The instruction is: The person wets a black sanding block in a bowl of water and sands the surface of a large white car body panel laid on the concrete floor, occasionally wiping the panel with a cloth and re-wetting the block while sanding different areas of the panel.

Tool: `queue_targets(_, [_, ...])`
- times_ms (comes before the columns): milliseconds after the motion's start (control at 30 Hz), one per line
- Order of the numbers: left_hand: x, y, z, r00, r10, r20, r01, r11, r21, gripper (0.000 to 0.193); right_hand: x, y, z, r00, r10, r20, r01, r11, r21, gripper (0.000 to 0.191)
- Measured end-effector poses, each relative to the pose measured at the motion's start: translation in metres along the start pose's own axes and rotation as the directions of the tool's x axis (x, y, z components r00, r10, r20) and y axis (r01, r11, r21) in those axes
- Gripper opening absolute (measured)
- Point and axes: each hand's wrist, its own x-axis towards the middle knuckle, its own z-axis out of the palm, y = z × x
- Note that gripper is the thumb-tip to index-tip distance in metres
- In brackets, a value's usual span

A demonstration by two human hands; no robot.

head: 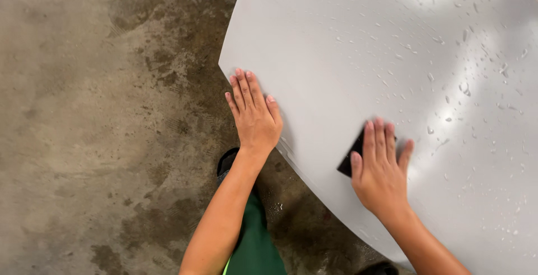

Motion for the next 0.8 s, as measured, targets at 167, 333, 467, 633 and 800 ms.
queue_targets(167, [0.002,0.001,0.0,0.999,0.027,-0.028,-0.026,1.0,0.016,0.066,0.048,-0.017,0.013,0.997,-0.039,-0.064,0.04,0.999,0.01,0.067])
queue_targets(333, [0.001,0.0,0.006,1.0,0.008,-0.009,-0.008,1.0,0.002,0.064,0.222,-0.086,0.055,0.983,-0.103,-0.15,0.111,0.993,0.048,0.066])
queue_targets(467, [0.001,0.0,0.006,0.998,-0.044,0.05,0.042,0.998,0.049,0.065,0.224,-0.093,0.057,0.967,-0.13,-0.22,0.133,0.991,0.0,0.064])
queue_targets(633, [0.016,-0.001,-0.003,0.979,-0.034,0.2,0.012,0.994,0.109,0.07,0.062,-0.008,0.016,0.984,-0.163,-0.074,0.158,0.985,-0.072,0.064])
queue_targets(800, [0.022,0.003,-0.016,0.953,-0.031,0.303,-0.013,0.99,0.144,0.071,-0.133,0.121,-0.031,0.994,-0.109,0.006,0.109,0.994,-0.026,0.067])
